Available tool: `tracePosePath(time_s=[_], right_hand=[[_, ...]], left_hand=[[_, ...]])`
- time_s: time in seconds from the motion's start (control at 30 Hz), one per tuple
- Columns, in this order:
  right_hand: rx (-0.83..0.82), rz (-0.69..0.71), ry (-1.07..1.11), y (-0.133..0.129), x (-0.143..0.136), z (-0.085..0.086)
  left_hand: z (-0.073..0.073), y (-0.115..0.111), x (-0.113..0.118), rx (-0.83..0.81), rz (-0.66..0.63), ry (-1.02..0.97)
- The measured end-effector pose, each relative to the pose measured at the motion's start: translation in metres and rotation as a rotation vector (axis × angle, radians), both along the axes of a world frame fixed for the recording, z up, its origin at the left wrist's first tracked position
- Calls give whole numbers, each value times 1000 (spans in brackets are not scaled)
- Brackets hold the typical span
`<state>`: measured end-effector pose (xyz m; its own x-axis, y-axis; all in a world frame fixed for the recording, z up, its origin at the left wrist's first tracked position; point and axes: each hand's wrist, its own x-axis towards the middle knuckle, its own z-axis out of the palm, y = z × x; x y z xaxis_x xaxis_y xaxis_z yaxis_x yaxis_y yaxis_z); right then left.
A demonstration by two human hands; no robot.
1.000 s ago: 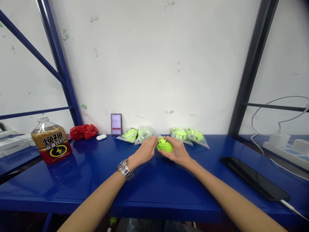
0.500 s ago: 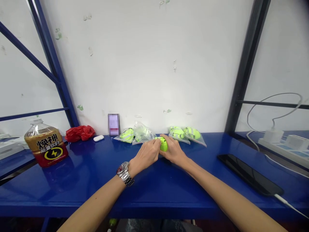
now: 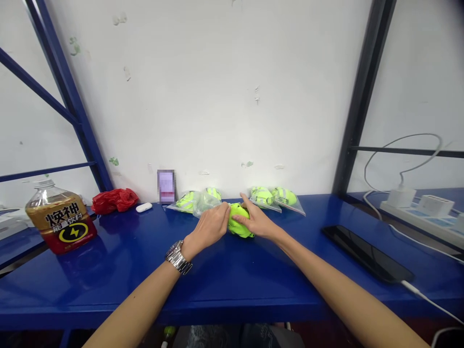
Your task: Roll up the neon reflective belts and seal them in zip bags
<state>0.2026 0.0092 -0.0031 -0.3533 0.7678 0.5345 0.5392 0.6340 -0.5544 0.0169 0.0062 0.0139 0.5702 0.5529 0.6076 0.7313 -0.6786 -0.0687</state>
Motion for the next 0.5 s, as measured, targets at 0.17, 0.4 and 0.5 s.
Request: tracePosePath(time_s=[0.17, 0.4, 0.5], right_hand=[[128, -33, -97, -2, -7, 4], [191, -105, -104, -5, -19, -5], [158, -99, -71, -2, -18, -3]], left_hand=[[-7, 1, 1, 113, 13, 91], [-12, -9, 10, 174, -78, 234], [-10, -10, 12, 157, -79, 251]])
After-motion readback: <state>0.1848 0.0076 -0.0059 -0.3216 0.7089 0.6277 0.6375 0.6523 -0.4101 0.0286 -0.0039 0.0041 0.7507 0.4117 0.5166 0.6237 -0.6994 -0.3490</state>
